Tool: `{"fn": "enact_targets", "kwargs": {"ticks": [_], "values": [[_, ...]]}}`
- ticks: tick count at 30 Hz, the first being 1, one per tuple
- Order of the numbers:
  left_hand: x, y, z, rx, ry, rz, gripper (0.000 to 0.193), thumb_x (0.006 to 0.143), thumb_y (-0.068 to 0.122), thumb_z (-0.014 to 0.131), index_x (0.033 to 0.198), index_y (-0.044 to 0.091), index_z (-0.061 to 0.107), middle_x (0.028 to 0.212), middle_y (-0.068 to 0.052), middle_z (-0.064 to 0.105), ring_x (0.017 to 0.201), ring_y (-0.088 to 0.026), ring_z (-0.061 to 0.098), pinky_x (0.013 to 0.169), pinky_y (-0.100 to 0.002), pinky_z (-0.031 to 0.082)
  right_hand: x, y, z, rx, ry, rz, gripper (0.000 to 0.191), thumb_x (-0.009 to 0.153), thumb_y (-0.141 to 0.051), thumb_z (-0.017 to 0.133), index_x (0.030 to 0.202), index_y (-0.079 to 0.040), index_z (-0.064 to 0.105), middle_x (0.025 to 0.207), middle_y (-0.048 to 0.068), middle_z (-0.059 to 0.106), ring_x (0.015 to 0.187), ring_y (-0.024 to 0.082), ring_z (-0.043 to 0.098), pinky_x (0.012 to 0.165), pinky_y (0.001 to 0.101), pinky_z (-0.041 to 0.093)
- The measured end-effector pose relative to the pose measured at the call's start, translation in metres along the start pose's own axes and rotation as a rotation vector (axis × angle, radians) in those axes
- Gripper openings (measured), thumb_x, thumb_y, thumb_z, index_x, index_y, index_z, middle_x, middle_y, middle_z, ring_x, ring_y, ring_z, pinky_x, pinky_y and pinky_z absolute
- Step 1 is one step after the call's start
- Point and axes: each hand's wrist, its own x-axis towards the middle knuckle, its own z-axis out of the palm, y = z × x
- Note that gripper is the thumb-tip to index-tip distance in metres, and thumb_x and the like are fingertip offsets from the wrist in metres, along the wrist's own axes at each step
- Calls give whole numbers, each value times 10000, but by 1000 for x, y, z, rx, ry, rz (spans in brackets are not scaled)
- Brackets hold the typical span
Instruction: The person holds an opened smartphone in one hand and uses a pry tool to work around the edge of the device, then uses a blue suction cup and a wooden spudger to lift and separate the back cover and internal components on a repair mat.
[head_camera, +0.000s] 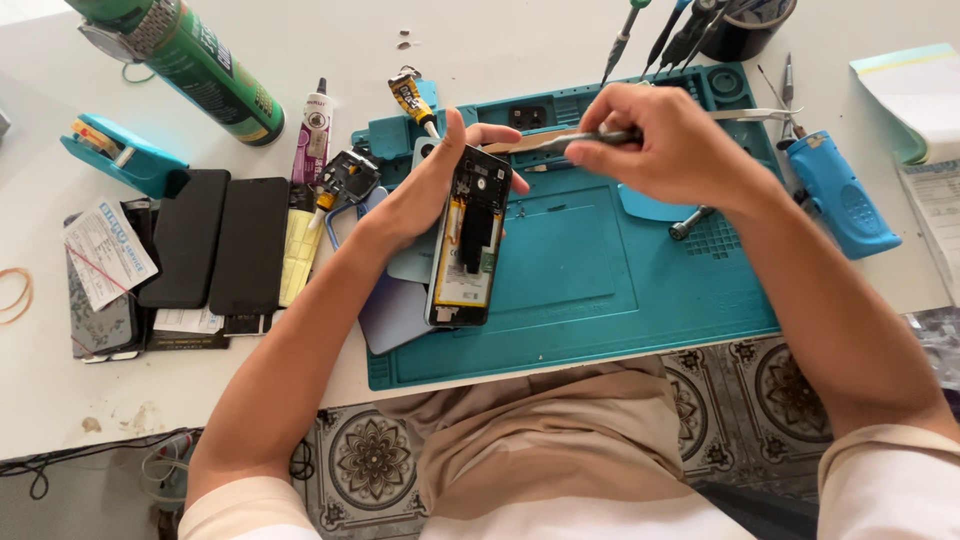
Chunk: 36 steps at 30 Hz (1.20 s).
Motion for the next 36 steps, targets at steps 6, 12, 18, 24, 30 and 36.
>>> {"fn": "enact_targets", "kwargs": {"ticks": [6,12,18,24,30,36], "values": [[0,-2,-1,-37,-59,16,1156,812,913,139,1441,14,502,1008,-45,671,892,-112,634,813,-277,551,-7,-15,20,158,-2,-166,203,991,-173,745,1101,-17,677,615,-11,454,544,61,406,488,267,324],[1,-13,-5,-19,-97,83,1140,867,896,105,1456,-4,481,972,-16,606,954,-96,564,928,-268,490,-6,-23,30,58,22,-246,203,986,-212,759,1066,-30,722,573,8,562,478,86,504,466,278,362],[3,-19,-5,-39,-116,118,1126,876,891,118,1452,-12,464,960,-4,545,913,-96,547,888,-266,491,-7,-28,32,94,37,-236,216,995,-228,749,1064,-24,722,608,23,605,492,100,530,469,277,384],[1,-17,-1,-134,-125,103,1104,851,885,175,1472,-3,390,1006,-27,548,910,-136,640,863,-320,589,-8,-29,32,58,38,-206,210,989,-239,751,1036,-34,733,577,25,597,469,107,536,456,284,377],[-4,-14,3,-142,-57,75,1005,822,872,236,1426,69,231,1059,-75,591,753,-232,704,703,-375,628,-14,-37,33,-57,96,-242,199,973,-246,777,998,-51,743,574,51,606,454,142,560,444,304,393],[-3,-21,3,-102,-3,103,932,854,860,208,1407,109,190,1056,-106,600,730,-219,697,675,-377,656,-17,-43,33,-98,131,-341,207,933,-207,802,1019,-46,706,663,60,653,518,175,602,488,308,439]]}}
